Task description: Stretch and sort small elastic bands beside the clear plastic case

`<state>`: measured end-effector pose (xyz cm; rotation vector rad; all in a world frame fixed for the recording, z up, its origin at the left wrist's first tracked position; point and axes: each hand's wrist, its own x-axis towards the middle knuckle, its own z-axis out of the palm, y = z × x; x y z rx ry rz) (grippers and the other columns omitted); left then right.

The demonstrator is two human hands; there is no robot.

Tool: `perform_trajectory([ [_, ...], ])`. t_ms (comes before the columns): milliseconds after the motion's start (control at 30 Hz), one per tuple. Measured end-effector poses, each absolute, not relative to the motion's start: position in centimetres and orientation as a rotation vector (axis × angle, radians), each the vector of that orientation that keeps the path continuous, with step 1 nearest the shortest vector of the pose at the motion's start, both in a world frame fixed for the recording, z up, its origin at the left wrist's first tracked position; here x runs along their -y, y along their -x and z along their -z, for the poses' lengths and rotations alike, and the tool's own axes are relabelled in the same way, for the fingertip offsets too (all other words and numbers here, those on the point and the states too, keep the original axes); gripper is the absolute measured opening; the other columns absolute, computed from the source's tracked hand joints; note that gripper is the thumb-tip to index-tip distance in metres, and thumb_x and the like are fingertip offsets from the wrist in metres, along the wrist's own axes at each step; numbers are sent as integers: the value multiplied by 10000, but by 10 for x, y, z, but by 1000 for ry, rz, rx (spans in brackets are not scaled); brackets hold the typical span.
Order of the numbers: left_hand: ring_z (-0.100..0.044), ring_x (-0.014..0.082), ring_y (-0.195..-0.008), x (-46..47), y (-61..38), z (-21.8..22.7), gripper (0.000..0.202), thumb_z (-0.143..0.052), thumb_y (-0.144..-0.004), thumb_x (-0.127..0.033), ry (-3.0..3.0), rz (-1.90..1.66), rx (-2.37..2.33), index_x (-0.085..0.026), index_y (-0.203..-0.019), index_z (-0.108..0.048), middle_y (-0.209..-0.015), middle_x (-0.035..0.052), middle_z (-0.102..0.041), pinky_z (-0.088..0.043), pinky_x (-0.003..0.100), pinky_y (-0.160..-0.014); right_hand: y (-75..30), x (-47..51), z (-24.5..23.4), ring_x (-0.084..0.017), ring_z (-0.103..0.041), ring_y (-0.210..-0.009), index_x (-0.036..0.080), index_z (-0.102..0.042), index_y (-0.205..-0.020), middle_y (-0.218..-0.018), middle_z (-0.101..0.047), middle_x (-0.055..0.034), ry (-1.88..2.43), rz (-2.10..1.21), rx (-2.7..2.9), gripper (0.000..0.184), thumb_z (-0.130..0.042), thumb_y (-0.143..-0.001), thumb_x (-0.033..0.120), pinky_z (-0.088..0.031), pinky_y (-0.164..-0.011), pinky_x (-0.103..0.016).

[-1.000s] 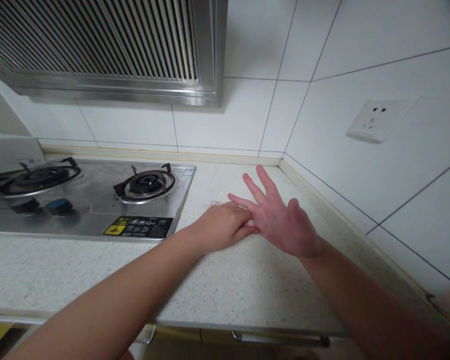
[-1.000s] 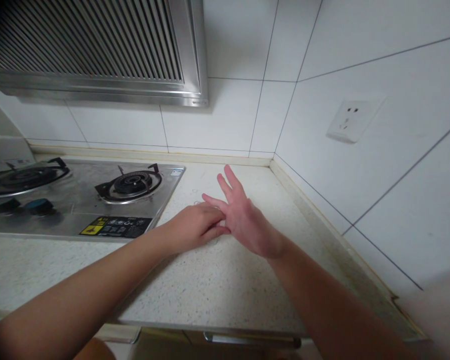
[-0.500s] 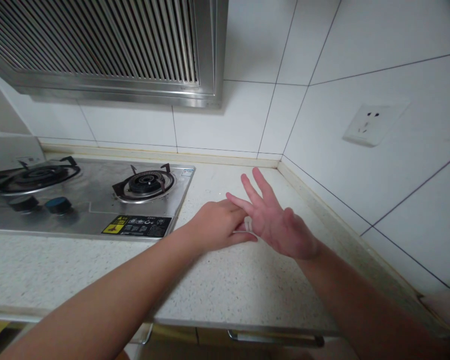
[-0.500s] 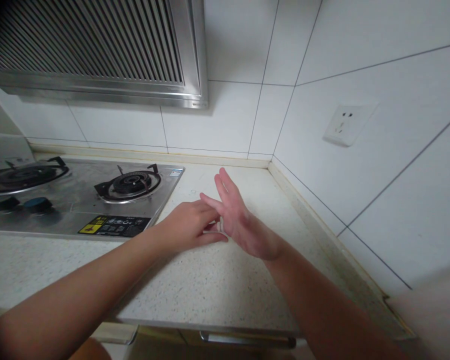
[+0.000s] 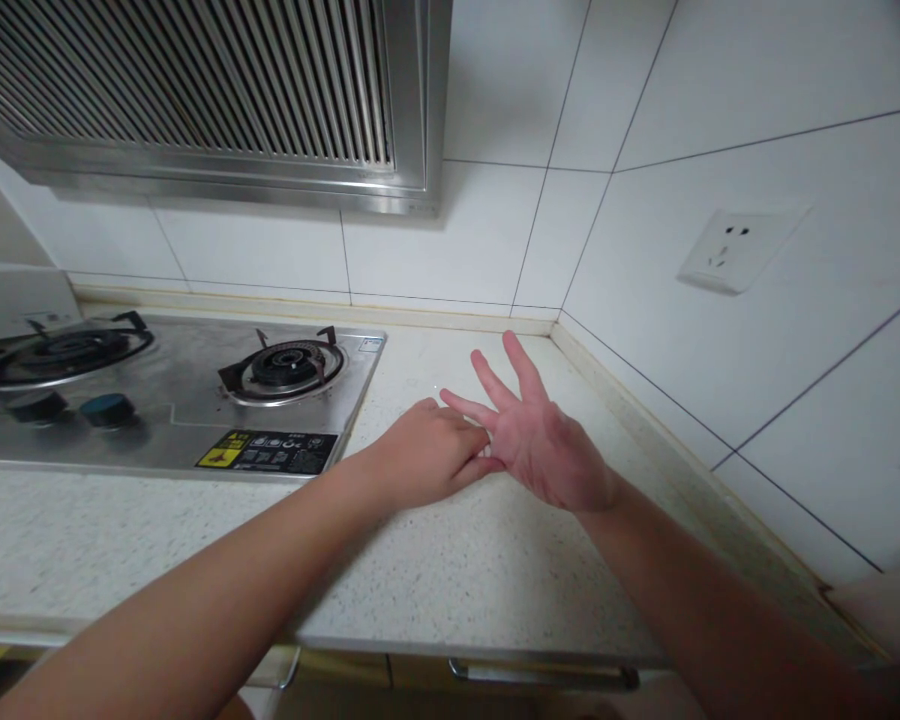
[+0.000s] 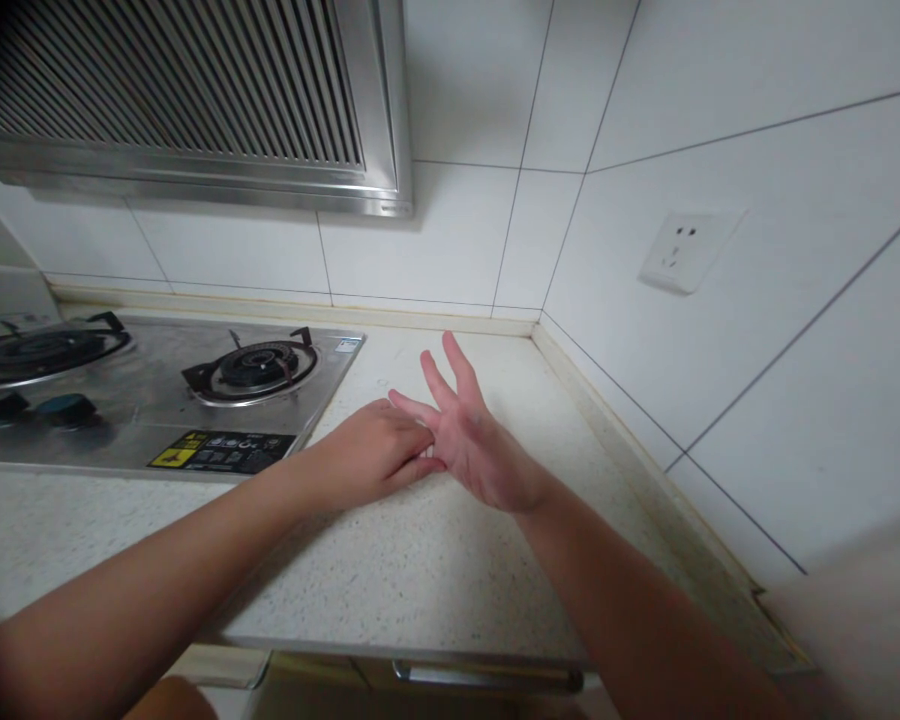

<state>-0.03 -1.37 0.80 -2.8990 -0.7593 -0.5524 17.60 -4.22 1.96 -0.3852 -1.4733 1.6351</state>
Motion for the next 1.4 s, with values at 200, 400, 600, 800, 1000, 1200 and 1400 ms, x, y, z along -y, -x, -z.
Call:
perform_trajectory([
  [200,-670,248,-799,15,4,-10,407,-426,-1015,-432,2919,492,765,-150,-831,-654,-821,89,-714,-487,389,-768,-179,41,-16,-331,-167,-1534,617,93,-1471,-1628,171,86,341,-1652,1527,891,-532,-840,691,-478,-1027,-581],
  [400,-672,257,-857,17,3,-7,360,-431,-1013,-407,2906,484,734,-141,-920,-655,-912,111,-715,-505,405,-811,-179,43,-14,-311,-127,-1545,575,137,-1486,-1626,187,69,333,-1673,1559,963,-533,-812,734,-360,-1135,-606],
  [600,-672,267,-803,24,-2,-8,491,-341,-1027,-526,2914,454,849,-142,-918,-627,-862,109,-696,-519,420,-761,-173,49,-20,-263,-138,-1549,538,63,-1521,-1634,134,96,329,-1584,1523,923,-517,-828,724,-236,-1229,-574],
  [800,-665,252,-768,21,1,-11,484,-336,-1036,-496,2944,416,918,-154,-928,-660,-823,103,-687,-508,393,-726,-174,43,-18,-291,-116,-1551,578,66,-1497,-1626,174,95,361,-1627,1493,876,-489,-837,733,-384,-1121,-600],
  [1000,-666,248,-758,19,1,-8,509,-312,-1043,-488,2977,434,936,-155,-916,-675,-799,108,-690,-509,401,-745,-177,38,-15,-311,-139,-1542,579,94,-1492,-1627,183,65,375,-1628,1508,888,-483,-836,738,-396,-1100,-608],
  [1200,-664,236,-750,18,2,-6,480,-322,-1043,-467,2960,406,918,-156,-912,-664,-800,93,-692,-500,377,-728,-179,38,-16,-296,-131,-1546,591,105,-1481,-1626,190,68,345,-1672,1513,877,-484,-846,724,-329,-1147,-615],
  [1400,-652,222,-718,17,5,-7,431,-359,-1035,-423,2928,380,911,-153,-891,-663,-769,87,-679,-484,352,-696,-184,38,-17,-307,-117,-1549,613,143,-1457,-1623,194,69,357,-1664,1520,879,-473,-842,739,-354,-1110,-640],
])
